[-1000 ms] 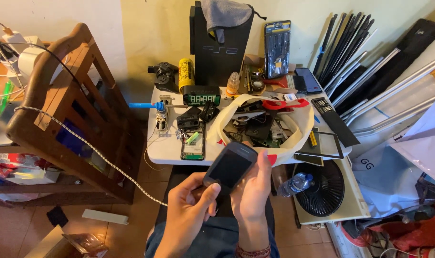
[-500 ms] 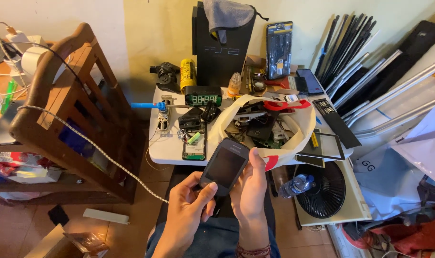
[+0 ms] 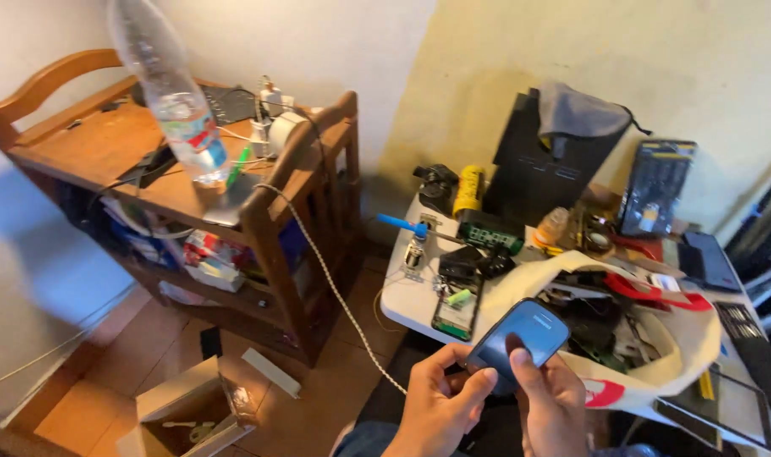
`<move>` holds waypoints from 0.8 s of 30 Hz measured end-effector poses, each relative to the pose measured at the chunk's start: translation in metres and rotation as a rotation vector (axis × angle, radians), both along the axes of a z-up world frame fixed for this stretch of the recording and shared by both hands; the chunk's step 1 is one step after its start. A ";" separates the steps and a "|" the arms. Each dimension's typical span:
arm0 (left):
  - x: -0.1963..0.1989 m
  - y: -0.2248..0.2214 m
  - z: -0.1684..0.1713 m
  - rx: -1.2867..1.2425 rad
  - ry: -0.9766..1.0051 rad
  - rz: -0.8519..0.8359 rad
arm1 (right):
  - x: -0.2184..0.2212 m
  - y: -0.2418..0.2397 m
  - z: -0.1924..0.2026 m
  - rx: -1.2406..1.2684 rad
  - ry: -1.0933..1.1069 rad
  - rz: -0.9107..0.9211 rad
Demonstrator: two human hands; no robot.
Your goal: Sorting through a bag of old mobile phones, inspecting their condition, testing them with a charger, and disassembling components.
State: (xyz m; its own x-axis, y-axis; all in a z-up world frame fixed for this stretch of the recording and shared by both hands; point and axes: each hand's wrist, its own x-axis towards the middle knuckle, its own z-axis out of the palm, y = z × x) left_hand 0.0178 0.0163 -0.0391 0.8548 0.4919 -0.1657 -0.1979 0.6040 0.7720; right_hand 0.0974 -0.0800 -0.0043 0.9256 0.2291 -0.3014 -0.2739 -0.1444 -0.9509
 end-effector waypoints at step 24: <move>0.009 0.032 -0.003 0.002 -0.119 0.362 | 0.005 0.055 -0.028 0.392 -0.318 0.319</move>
State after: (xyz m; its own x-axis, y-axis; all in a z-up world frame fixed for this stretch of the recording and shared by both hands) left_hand 0.0263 0.0488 -0.0416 0.6390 0.7657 -0.0739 -0.4867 0.4768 0.7320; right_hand 0.1028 -0.0249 -0.0327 0.8235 0.5491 0.1425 0.0325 0.2052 -0.9782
